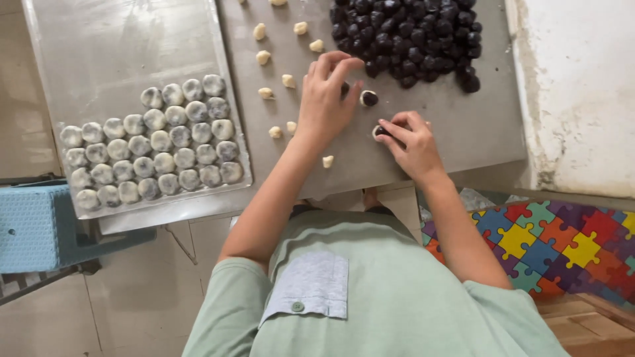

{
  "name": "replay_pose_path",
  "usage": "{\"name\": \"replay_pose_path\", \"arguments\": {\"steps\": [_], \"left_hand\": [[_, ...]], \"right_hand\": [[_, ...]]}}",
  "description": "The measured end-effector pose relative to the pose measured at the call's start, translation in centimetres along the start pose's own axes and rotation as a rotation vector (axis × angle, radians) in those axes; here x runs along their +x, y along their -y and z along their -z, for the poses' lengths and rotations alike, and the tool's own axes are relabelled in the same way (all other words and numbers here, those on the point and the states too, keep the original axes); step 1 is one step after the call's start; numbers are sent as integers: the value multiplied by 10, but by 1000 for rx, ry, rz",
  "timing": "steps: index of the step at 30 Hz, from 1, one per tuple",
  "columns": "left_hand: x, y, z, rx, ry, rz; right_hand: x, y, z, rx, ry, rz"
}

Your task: Manually wrapping small pieces of white dough around dark-colored filling balls to create round pastries and placing them on a tray.

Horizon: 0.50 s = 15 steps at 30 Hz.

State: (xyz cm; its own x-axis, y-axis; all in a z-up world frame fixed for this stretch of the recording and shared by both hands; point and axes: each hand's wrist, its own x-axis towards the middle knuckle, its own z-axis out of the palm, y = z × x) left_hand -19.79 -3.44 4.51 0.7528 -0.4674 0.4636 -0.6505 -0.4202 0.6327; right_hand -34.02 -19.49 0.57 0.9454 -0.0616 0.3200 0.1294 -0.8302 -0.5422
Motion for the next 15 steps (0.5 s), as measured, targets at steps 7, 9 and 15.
{"name": "replay_pose_path", "arguments": {"steps": [7,9,15], "left_hand": [[17,-44,-104,-22,44,-275],[26,-62,-132,62,83,-416],[41,-57,-219,368,127,-617]], "right_hand": [[4,-81,67,-135,-275,-163],[3,-124,58,-248,-289,-128],[-2,-123,61,46,-320,-278]]}}
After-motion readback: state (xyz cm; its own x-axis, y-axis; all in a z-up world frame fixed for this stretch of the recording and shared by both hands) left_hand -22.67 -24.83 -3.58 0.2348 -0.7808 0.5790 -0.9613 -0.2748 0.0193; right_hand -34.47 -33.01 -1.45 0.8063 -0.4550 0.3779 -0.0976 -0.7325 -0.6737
